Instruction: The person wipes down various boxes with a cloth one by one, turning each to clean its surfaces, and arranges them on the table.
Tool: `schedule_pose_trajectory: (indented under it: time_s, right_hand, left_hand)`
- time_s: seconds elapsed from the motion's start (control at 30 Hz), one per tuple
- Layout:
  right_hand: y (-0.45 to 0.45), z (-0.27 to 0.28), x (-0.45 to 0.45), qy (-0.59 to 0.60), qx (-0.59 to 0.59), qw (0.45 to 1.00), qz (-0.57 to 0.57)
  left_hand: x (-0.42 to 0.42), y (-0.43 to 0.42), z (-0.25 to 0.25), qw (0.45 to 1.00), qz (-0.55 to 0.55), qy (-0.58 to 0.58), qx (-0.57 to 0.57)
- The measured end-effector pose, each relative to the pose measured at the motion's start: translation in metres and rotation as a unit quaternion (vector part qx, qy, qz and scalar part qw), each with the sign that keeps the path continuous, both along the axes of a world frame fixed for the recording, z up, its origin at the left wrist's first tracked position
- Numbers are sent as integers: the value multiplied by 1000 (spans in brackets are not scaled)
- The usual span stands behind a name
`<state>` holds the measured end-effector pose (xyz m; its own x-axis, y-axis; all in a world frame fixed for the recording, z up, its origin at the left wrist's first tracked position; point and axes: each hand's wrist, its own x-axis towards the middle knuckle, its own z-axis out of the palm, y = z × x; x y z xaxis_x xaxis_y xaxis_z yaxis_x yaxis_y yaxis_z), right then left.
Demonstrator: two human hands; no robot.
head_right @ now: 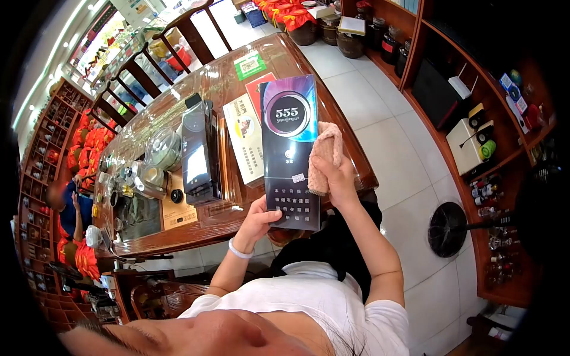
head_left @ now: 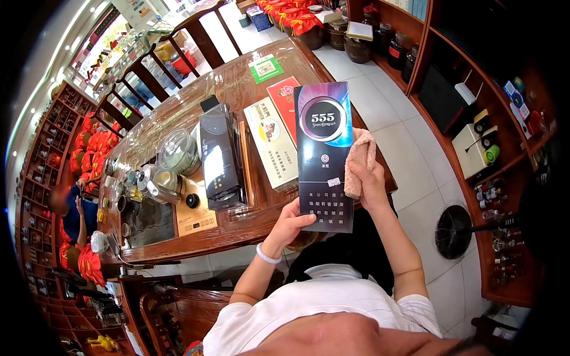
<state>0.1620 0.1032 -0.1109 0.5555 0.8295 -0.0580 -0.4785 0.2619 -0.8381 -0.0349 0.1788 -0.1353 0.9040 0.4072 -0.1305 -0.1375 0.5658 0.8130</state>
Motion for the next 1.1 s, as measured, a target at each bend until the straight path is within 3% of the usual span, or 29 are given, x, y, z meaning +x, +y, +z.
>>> schedule_pose_trajectory:
  time_s: [0.1, 0.2, 0.3, 0.4, 0.6, 0.67, 0.7, 0.77, 0.83, 0.9, 0.97, 1.1]
  right_hand:
    - [-1, -1, -3, -7, -11, 999, -31]
    - [-2, -5, -8, -37, -8, 997, -63]
    - [-6, -3, -17, -62, -8, 996, -57]
    - [-8, 3, -24, -146, 5, 988, -47]
    - [7, 20, -12, -128, 34, 989, -63]
    - [15, 28, -2, -137, 51, 987, -71]
    - [23, 28, 5, -137, 51, 987, -71]
    - [37, 28, 17, -120, 75, 987, -79]
    - [46, 34, 23, -117, 82, 986, -82]
    - [51, 35, 27, -113, 88, 986, -82]
    - [56, 24, 31, -157, 63, 984, -55]
    - [59, 7, 32, -190, 70, 973, -108]
  left_hand:
    - [2, -4, -1, 999, 40, -10, -1]
    - [7, -7, -3, 988, 141, 61, 20]
    - [9, -8, -8, 983, 162, 80, 32]
    - [8, -11, -22, 988, 129, 78, 25]
    - [-2, -14, -32, 994, 71, 87, 6]
    - [-10, -9, -40, 997, 6, 78, 22]
    - [-9, -14, -23, 997, 6, 78, 23]
    - [-8, -24, 8, 991, -50, 33, -121]
    - [-10, -23, -14, 950, -155, -105, -249]
    - [-12, -33, -23, 911, -182, -174, -326]
    - [-12, -36, -30, 906, -181, -179, -339]
    - [-16, -36, -39, 888, -170, -195, -380]
